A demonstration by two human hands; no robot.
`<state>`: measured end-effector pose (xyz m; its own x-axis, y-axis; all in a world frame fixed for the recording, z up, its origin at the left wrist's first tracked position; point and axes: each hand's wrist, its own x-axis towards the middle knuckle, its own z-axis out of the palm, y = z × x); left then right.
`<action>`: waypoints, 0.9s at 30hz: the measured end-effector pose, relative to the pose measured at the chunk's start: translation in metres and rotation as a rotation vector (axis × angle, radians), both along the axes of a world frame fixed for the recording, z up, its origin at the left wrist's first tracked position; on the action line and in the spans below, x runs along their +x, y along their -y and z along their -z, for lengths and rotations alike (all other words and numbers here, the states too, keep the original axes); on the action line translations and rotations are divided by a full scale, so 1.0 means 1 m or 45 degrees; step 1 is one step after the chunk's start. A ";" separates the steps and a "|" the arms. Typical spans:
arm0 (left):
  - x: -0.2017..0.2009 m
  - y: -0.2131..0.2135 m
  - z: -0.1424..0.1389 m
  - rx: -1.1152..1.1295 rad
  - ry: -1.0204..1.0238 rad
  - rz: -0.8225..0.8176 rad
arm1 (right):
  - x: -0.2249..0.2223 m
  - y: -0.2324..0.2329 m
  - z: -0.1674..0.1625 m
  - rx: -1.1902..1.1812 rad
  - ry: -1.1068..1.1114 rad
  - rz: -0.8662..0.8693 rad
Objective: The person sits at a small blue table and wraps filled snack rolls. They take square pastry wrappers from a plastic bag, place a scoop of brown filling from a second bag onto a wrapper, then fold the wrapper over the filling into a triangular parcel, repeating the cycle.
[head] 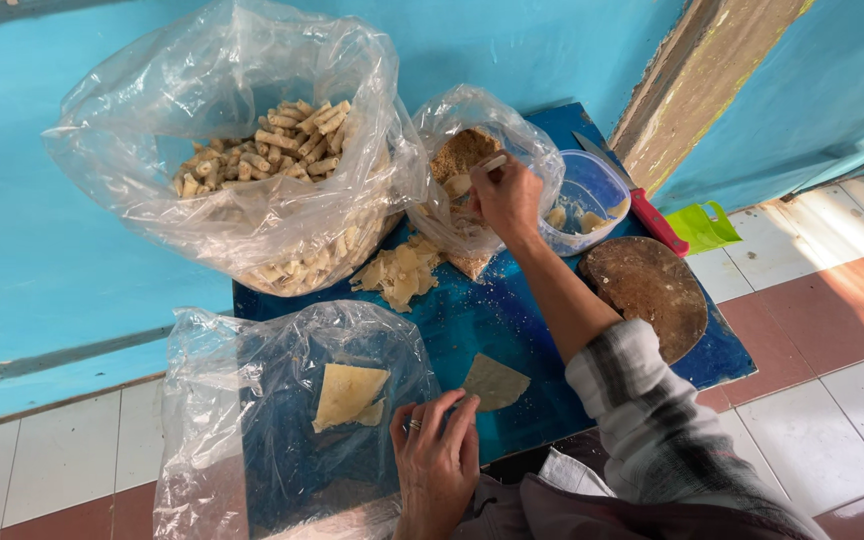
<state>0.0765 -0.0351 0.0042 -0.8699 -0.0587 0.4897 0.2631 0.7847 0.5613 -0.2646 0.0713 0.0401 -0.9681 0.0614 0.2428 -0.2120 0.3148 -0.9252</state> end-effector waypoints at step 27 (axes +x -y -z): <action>-0.012 -0.009 0.003 -0.247 0.048 -0.081 | 0.234 -0.116 0.031 0.093 0.165 -0.666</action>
<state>0.0641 -0.0264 0.0016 -0.8855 -0.0216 0.4641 0.1913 0.8933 0.4068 -0.0311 0.1877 0.0087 -0.8871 -0.4494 0.1050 -0.2435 0.2625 -0.9337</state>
